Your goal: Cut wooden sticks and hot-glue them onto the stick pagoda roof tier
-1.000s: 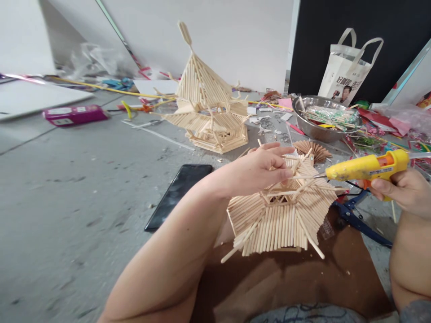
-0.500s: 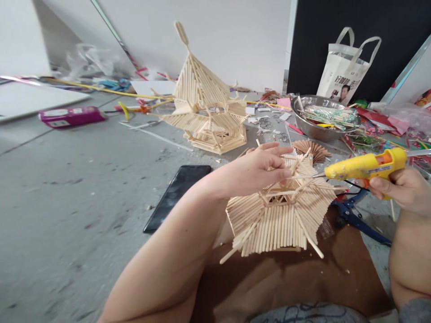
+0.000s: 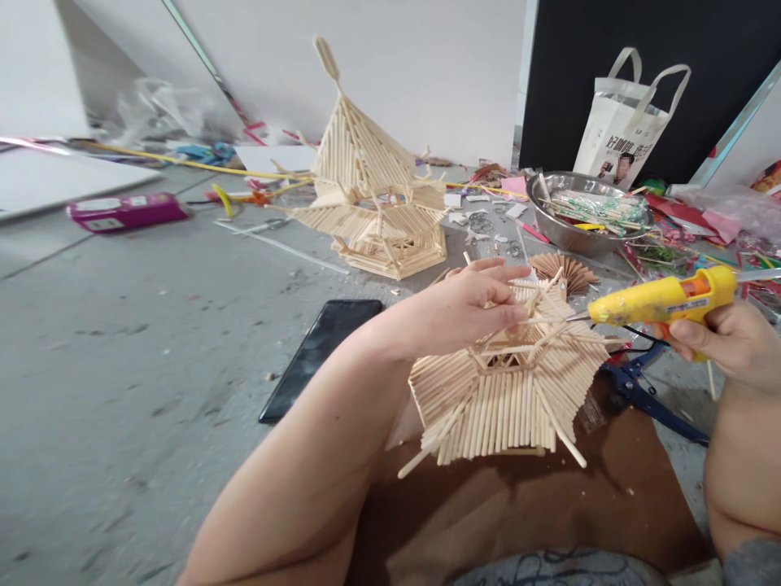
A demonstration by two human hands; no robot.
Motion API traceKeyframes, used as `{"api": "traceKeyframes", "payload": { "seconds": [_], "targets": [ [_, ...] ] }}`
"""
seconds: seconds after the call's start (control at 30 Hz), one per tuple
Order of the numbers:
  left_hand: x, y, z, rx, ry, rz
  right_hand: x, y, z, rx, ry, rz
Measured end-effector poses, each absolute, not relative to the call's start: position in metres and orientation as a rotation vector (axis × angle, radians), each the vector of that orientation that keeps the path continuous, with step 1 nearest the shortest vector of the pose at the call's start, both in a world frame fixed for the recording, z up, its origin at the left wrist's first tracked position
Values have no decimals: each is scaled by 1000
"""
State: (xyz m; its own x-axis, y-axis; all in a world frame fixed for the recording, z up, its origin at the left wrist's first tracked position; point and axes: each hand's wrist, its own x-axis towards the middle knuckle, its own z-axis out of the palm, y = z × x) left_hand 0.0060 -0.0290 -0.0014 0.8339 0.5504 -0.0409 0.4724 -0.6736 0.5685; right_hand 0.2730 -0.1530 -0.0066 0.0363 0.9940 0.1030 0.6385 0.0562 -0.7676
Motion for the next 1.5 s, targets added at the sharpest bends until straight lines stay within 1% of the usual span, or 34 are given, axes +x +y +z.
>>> {"api": "traceKeyframes", "payload": {
  "seconds": [0.23, 0.5, 0.8, 1.1, 1.5],
  "targets": [
    [5, -29, -3, 2421, 771, 169, 281, -154, -12, -1600, -1712, 665],
    [6, -29, -2, 2418, 794, 166, 279, -151, -20, -1554, -1647, 720],
    [6, -30, -1, 2434, 755, 177, 276, -154, -7, -1623, -1649, 707],
    [6, -30, -2, 2434, 780, 164, 277, -150, -15, -1560, -1637, 756],
    [6, -30, -2, 2434, 769, 176, 284, -149, -18, -1650, -1629, 740]
  ]
}}
